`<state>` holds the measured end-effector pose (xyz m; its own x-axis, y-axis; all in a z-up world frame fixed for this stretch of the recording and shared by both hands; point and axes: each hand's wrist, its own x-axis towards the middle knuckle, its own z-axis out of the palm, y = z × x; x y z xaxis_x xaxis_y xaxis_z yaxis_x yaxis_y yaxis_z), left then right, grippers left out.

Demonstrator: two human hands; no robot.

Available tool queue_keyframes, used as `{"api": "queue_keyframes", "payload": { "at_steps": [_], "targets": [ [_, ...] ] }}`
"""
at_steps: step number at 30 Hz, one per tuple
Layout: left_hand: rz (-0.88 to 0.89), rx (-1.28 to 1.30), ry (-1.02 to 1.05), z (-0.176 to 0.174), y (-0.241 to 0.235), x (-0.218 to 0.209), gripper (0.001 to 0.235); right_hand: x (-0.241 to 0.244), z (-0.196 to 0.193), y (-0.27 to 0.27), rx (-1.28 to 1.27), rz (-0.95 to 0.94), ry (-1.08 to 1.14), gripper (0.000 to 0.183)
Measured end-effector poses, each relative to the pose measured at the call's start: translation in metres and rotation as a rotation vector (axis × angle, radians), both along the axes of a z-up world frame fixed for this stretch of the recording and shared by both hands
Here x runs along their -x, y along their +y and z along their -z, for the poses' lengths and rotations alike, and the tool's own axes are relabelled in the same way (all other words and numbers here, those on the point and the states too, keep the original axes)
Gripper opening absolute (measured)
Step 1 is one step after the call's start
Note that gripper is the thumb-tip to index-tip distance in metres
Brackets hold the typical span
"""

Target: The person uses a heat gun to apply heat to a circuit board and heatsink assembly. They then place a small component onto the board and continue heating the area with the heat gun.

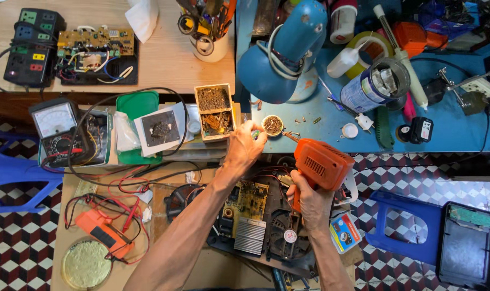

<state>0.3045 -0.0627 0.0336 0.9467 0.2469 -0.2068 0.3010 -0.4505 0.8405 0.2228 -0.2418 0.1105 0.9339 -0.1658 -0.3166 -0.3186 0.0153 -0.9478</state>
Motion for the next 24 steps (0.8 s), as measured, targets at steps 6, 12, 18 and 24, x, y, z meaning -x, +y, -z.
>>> {"api": "queue_keyframes", "payload": {
  "at_steps": [6, 12, 18, 24],
  "targets": [
    [0.112, -0.131, -0.201, 0.01, 0.001, -0.016, 0.018, -0.016, 0.009, -0.001, -0.039, -0.016, -0.056, 0.015],
    [0.092, -0.139, -0.257, 0.009, 0.0, -0.013, 0.014, -0.019, 0.016, -0.001, 0.013, -0.033, -0.002, 0.015],
    [0.089, -0.123, -0.274, 0.006, 0.002, -0.009, 0.014, -0.016, 0.011, -0.004, -0.037, -0.057, 0.013, 0.014],
    [0.055, -0.127, -0.291, 0.002, 0.0, -0.008, 0.013, -0.018, 0.008, -0.002, -0.027, -0.059, -0.006, 0.013]
  ]
}}
